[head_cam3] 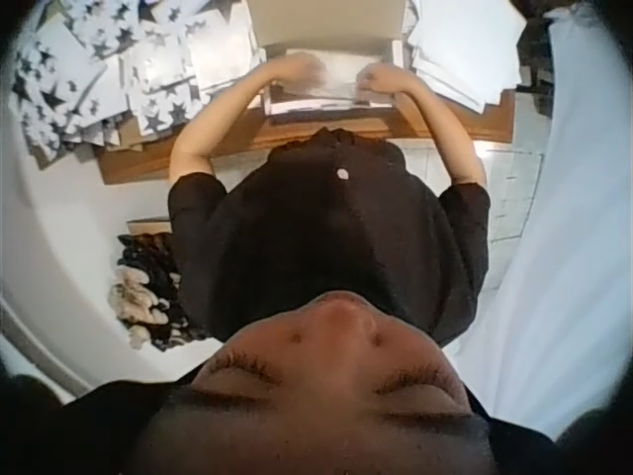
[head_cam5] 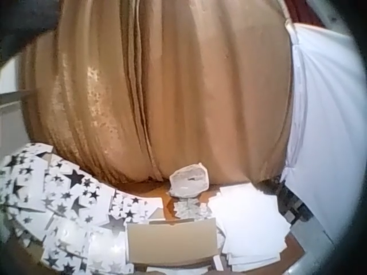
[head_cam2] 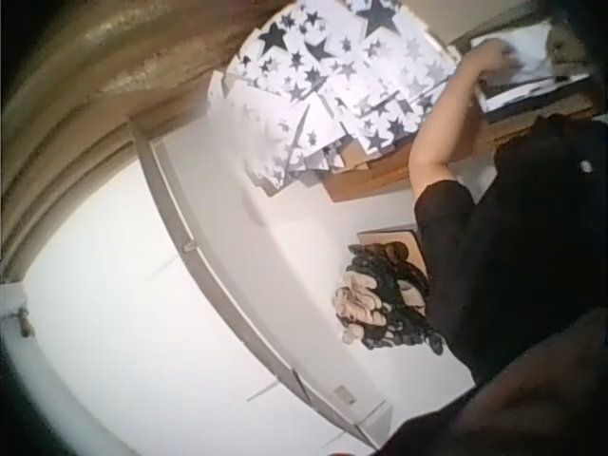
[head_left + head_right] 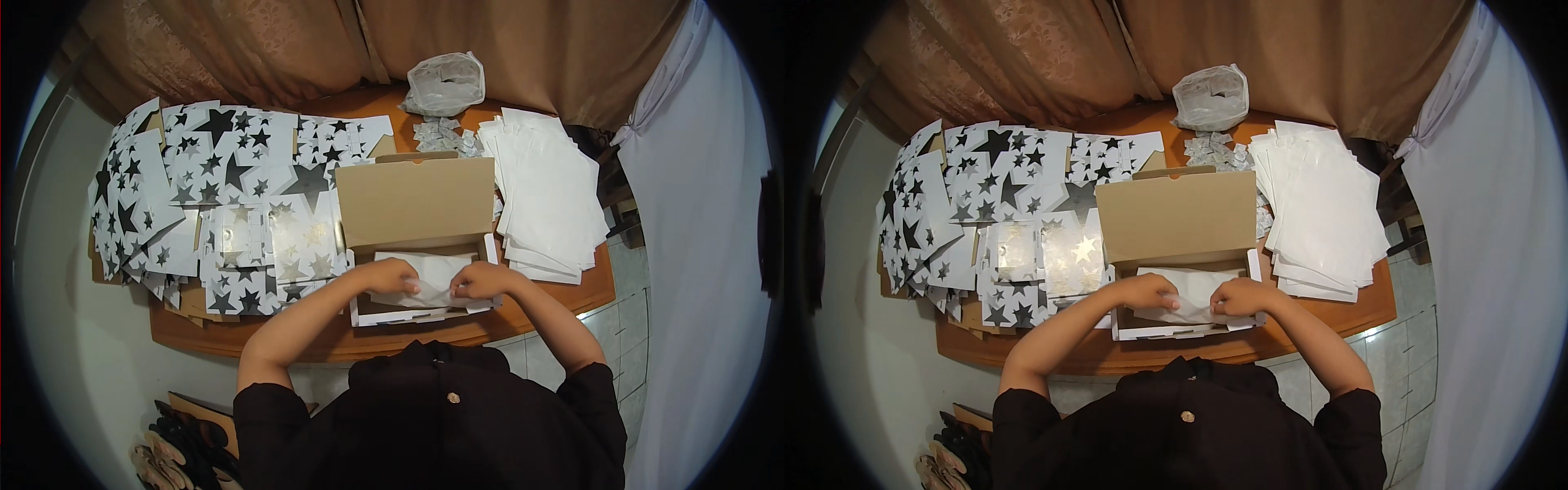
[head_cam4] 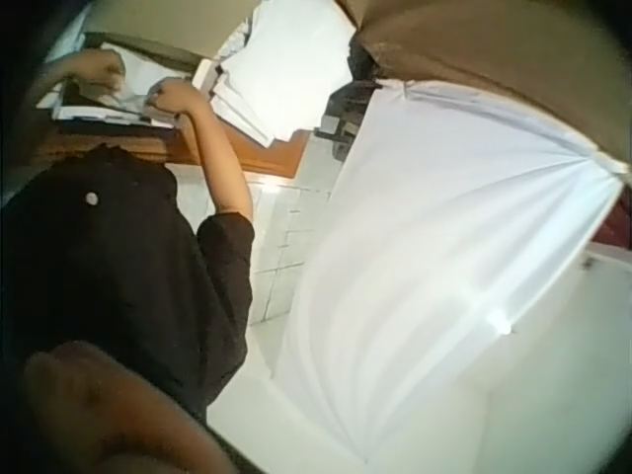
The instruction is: The recorder is folding star-patterned cardboard into boxes, lining them with tissue paper, and stacking them on a shelf.
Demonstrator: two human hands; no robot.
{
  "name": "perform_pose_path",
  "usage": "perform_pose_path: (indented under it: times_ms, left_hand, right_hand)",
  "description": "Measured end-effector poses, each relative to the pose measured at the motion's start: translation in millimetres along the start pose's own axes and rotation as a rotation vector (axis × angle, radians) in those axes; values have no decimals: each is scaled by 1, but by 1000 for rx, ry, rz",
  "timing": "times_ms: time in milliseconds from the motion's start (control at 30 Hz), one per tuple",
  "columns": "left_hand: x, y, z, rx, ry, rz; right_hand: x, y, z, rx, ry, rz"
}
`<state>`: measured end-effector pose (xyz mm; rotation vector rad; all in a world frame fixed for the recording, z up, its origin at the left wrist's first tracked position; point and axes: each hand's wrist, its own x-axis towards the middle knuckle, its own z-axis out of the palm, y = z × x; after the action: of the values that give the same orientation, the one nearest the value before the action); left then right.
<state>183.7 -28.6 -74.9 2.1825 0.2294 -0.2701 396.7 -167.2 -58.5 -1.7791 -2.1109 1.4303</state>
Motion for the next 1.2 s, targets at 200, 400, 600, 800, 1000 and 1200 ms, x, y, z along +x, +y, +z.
perform_pose_path:
  times_ms: [200, 400, 600, 800, 1000, 1200]
  left_hand:
    - [6, -23, -2, 178, -132, -210]
    - [-4, 3, 35, 789, 102, -339]
    - [-16, 13, 29, 828, 132, 86]
    - [-7, -13, 48, 863, 49, 147]
    - [-24, 12, 18, 781, 59, 46]
    - [-87, 55, -28, 431, 641, -54]
  right_hand:
    - [22, 1, 5, -229, 33, 136]
    - [37, 0, 15, -569, 261, 183]
    - [29, -5, 24, -619, 630, 4]
    - [23, -24, 30, -330, 593, -277]
    - [31, -20, 37, -313, 522, -268]
    - [-17, -23, 8, -96, 1002, -206]
